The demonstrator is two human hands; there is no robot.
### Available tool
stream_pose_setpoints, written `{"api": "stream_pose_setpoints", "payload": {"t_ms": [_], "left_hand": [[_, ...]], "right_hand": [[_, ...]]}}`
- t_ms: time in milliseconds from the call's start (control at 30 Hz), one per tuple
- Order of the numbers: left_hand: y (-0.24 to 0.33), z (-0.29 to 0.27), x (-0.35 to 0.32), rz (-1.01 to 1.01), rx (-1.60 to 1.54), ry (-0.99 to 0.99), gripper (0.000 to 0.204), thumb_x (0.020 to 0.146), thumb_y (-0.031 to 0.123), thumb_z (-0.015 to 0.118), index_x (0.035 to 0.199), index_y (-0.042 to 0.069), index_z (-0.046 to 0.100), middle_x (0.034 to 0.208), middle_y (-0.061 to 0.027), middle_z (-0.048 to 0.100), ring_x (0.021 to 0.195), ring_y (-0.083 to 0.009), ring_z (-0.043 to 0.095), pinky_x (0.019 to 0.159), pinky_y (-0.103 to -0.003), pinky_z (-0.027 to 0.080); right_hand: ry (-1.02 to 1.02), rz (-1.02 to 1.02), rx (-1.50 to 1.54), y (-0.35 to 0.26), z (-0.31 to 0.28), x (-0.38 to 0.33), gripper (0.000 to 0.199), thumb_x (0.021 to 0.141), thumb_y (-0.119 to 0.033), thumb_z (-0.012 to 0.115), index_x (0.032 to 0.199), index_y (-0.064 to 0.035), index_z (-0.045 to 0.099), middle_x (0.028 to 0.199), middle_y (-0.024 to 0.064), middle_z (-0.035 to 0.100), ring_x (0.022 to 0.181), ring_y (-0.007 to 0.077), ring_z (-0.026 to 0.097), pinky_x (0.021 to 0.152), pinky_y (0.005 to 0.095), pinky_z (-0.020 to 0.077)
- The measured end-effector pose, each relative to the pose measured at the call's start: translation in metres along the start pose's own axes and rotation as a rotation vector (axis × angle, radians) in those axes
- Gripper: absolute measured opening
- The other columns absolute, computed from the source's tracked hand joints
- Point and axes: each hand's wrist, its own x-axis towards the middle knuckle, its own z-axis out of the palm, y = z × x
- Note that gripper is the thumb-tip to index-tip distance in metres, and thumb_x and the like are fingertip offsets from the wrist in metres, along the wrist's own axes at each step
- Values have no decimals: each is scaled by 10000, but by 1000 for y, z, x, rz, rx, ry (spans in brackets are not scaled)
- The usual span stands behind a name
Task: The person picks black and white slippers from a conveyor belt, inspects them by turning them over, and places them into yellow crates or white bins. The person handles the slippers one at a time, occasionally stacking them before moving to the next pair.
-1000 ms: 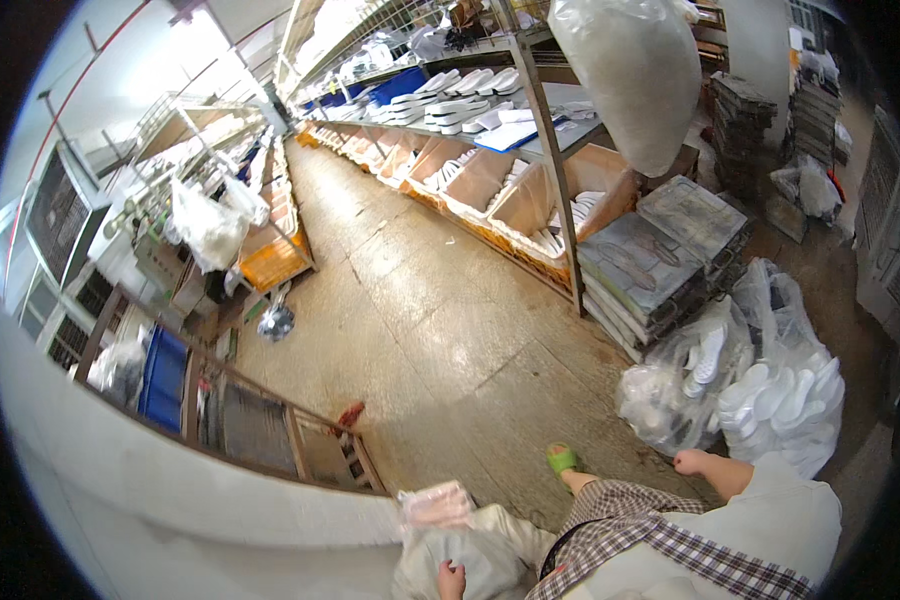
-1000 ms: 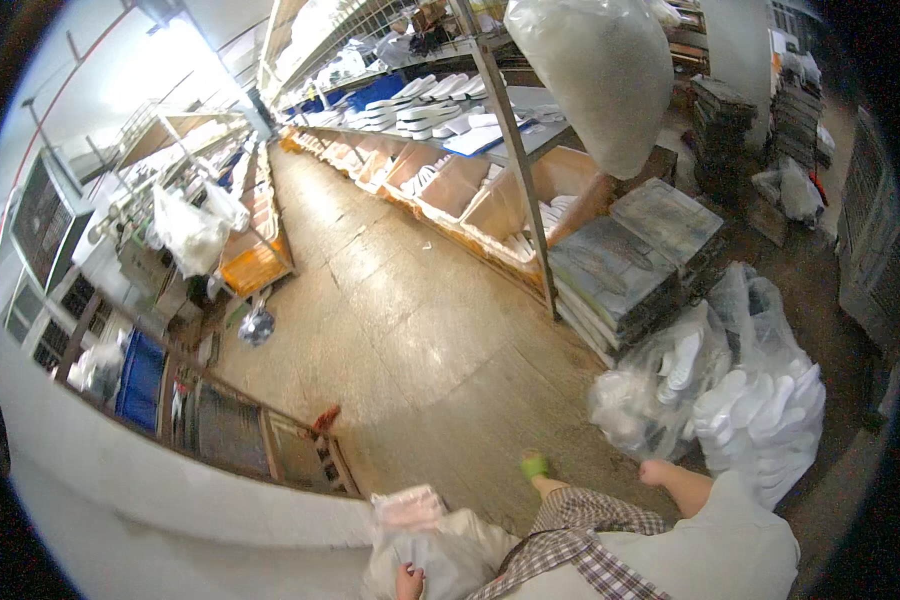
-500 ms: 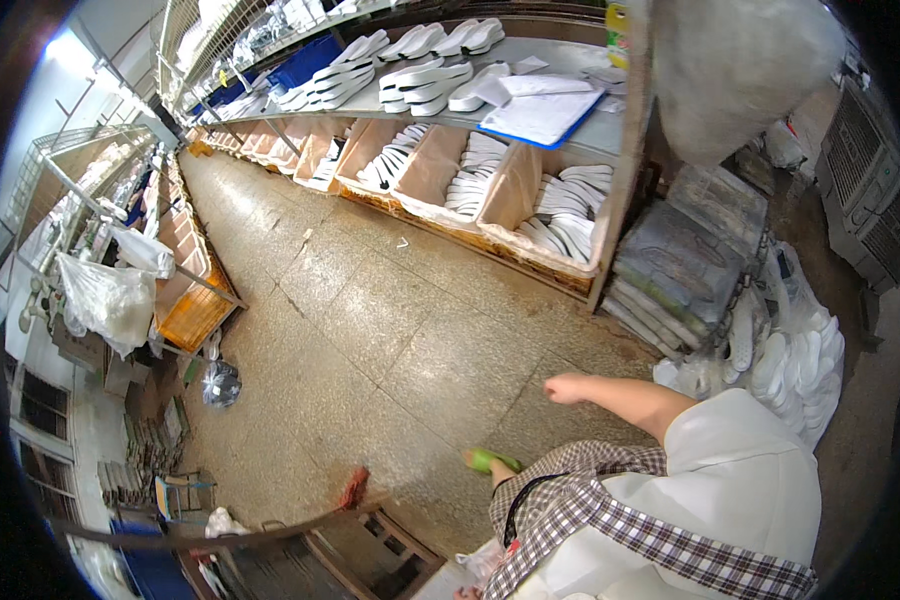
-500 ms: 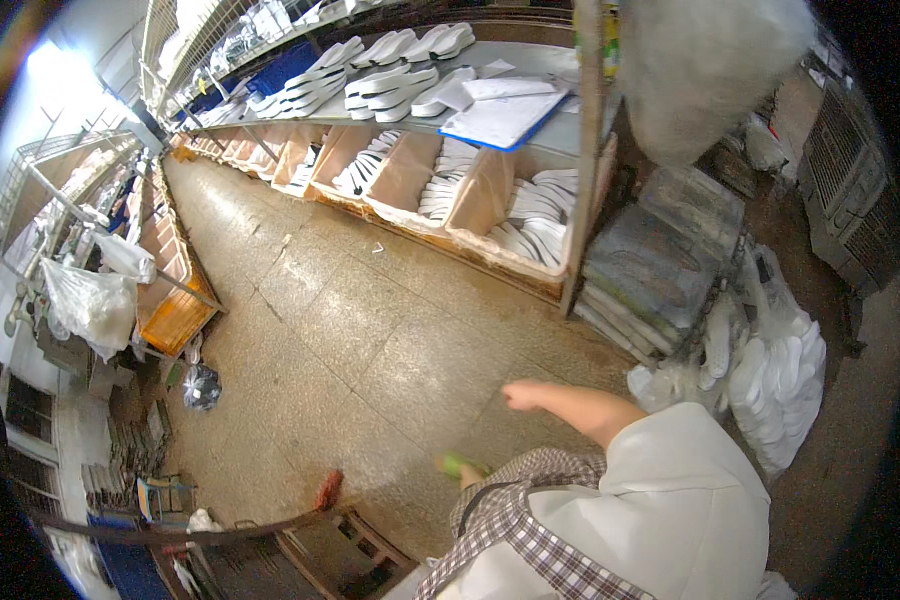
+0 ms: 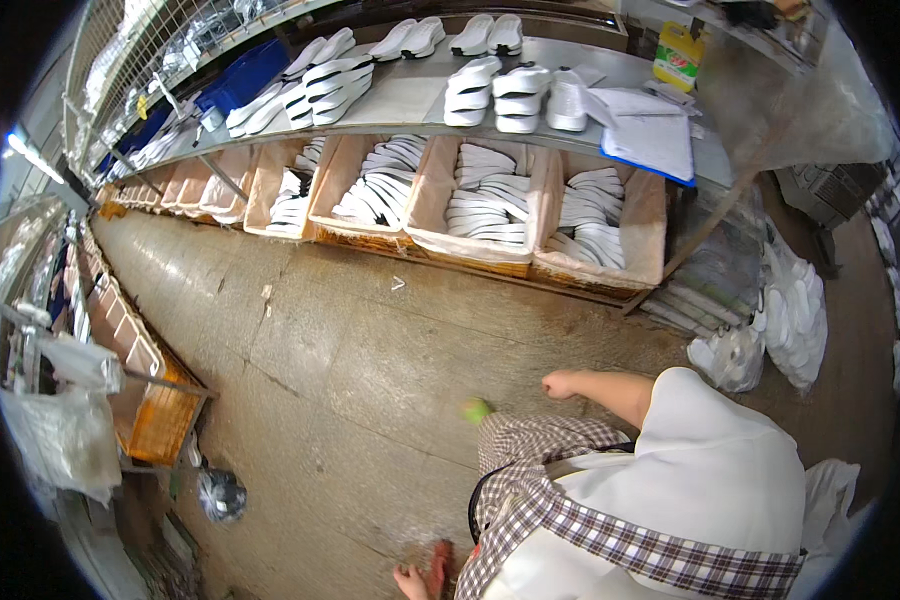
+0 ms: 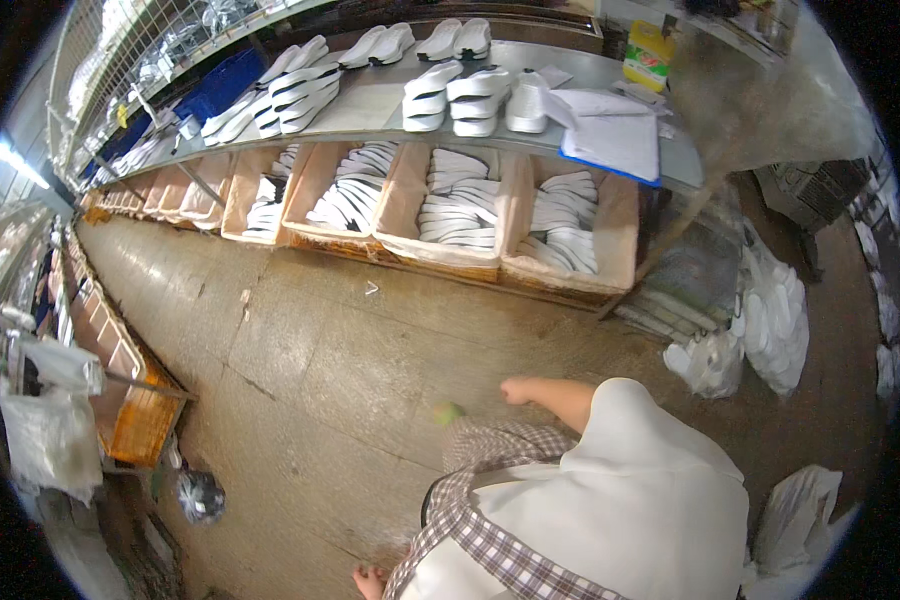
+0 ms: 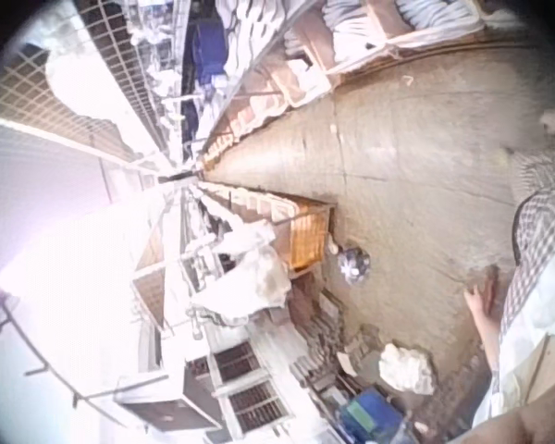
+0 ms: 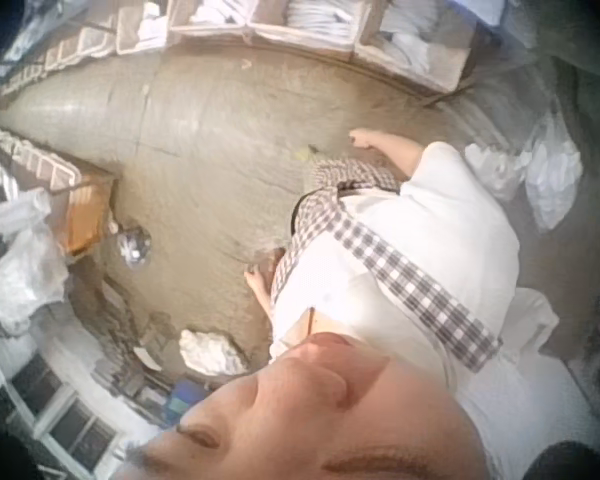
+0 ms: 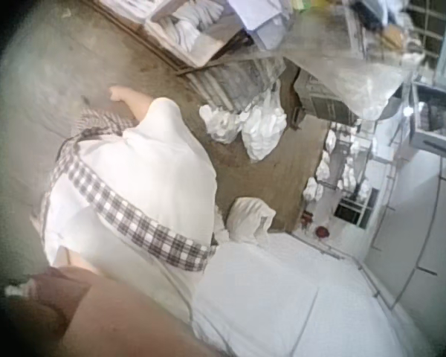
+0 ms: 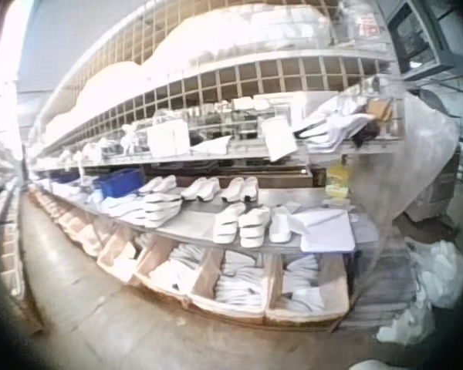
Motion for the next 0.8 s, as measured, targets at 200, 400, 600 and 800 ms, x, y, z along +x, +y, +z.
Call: {"api": "stream_pose_setpoints", "payload": {"t_ms": [200,400,600,800], "left_hand": [[102,-87,218,40,78,-3,428,892,212,546,1213,-64,483,1164,-251,564,1071,-347,541,912,-401,437],[137,-148,314,-207,34,-237,461,865,234,584,1222,-43,498,1176,-250,564,1042,-347,564,889,-409,440],[137,-219,483,-295,12,-289,436,827,222,624,1165,-40,537,1115,-234,600,960,-327,609,809,-409,469],[184,-351,680,-333,45,-226,412,789,210,663,1107,-37,576,1053,-218,637,877,-306,654,728,-408,498]], "right_hand": [[-241,244,-244,-86,-60,159,319,791,-201,558,1063,-83,674,1077,159,652,964,324,625,792,443,489],[-145,176,-14,-295,-203,349,424,846,-181,499,1256,-86,555,1233,177,572,1080,320,580,836,463,487],[136,-337,-24,-504,-287,571,272,784,-186,553,998,-35,623,966,204,651,890,374,620,758,476,492],[-67,-163,-120,-616,-332,687,374,828,-181,528,1178,-60,580,1035,215,641,912,345,623,771,468,485]]}}
